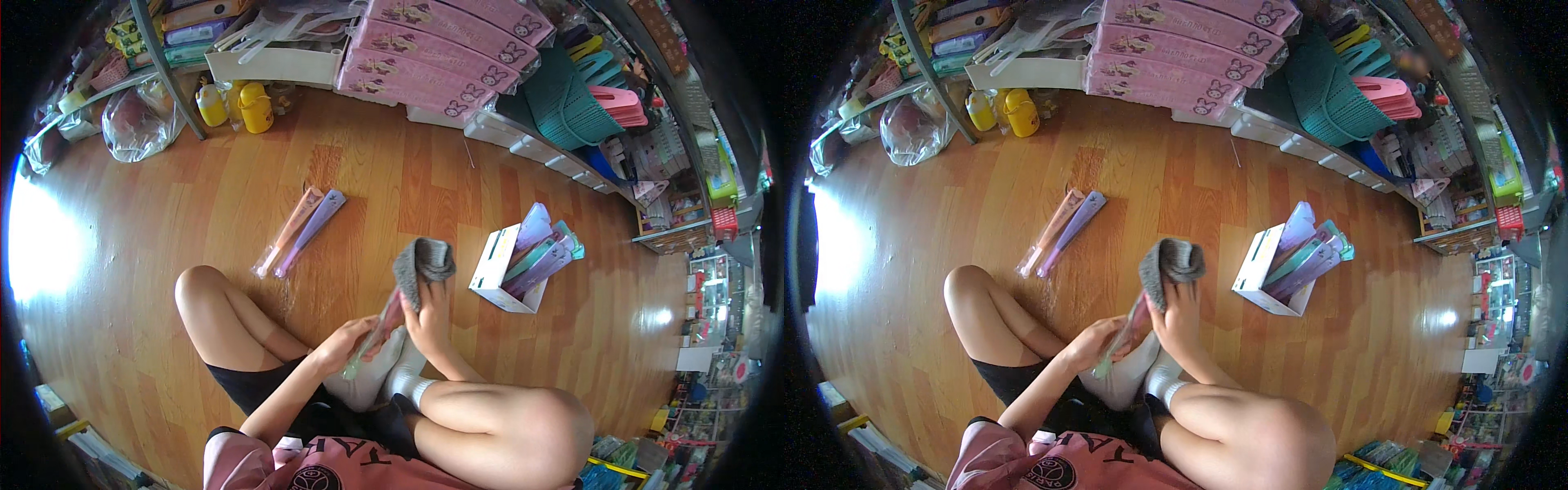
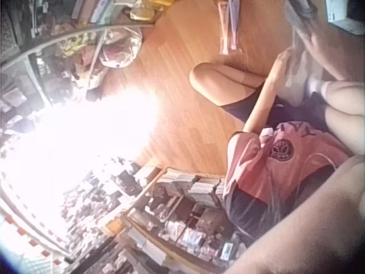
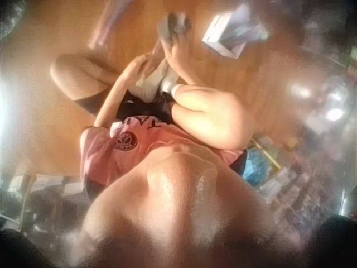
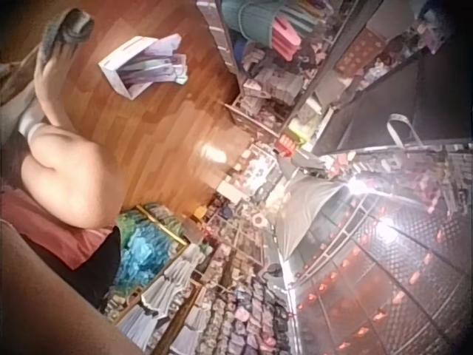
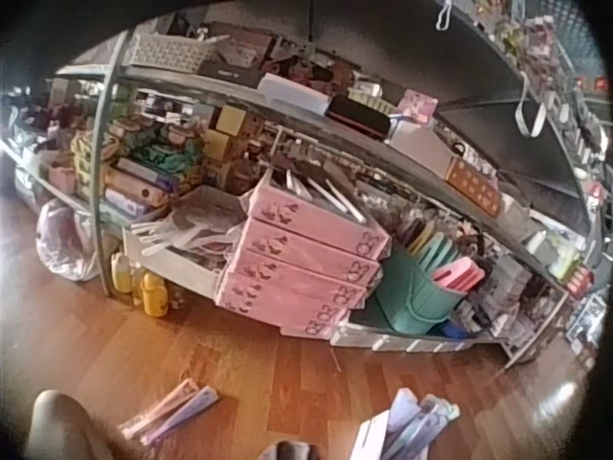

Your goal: Sorting and wiping various hand fans and placing them into a box.

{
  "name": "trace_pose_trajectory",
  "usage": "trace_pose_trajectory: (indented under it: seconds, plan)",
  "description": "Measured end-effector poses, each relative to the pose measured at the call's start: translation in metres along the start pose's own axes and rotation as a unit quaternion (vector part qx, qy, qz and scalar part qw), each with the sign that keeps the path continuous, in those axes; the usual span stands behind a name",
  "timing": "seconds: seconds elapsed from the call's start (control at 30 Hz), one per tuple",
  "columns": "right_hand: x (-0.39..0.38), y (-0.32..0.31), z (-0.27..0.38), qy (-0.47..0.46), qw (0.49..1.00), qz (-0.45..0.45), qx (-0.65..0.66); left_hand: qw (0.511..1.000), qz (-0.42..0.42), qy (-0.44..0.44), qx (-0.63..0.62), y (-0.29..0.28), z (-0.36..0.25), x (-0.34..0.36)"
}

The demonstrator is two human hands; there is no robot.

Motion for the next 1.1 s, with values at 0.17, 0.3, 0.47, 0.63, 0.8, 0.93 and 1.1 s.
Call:
trace_pose_trajectory:
  seconds: [0.17,0.3,0.47,0.63,0.8,0.93,1.1]
  plan:
    - [-0.011,-0.014,-0.009,0.048,0.996,-0.043,0.053,0.978,-0.120,0.026,0.167,-0.032,-0.004,-0.011]
    - [-0.010,0.030,0.016,-0.078,0.983,0.161,-0.052,0.979,-0.128,0.069,0.140,-0.023,-0.013,-0.013]
    - [-0.016,0.051,0.034,-0.117,0.973,0.200,0.008,0.984,-0.107,0.091,-0.107,-0.034,-0.015,-0.003]
    - [-0.020,0.058,0.049,-0.143,0.958,0.235,0.077,0.925,-0.100,0.123,-0.346,-0.049,-0.021,0.007]
    - [-0.043,0.072,0.060,-0.141,0.887,0.368,0.242,0.935,-0.101,0.097,-0.326,-0.073,-0.018,0.009]
    - [-0.046,0.073,0.081,-0.179,0.848,0.413,0.280,0.924,-0.085,0.059,-0.369,-0.079,-0.003,0.006]
    - [-0.041,0.075,0.067,-0.189,0.894,0.351,0.204,0.962,-0.047,0.040,-0.268,-0.064,0.003,0.008]
Point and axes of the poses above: each hand's wrist, its own x-axis towards the middle knuckle, its own y-axis out of the palm, z = x × y, the point moved 10 cm from there along x, towards the middle knuckle, and after that the axes turned 7 degrees about -y, right-handed, at the moved point
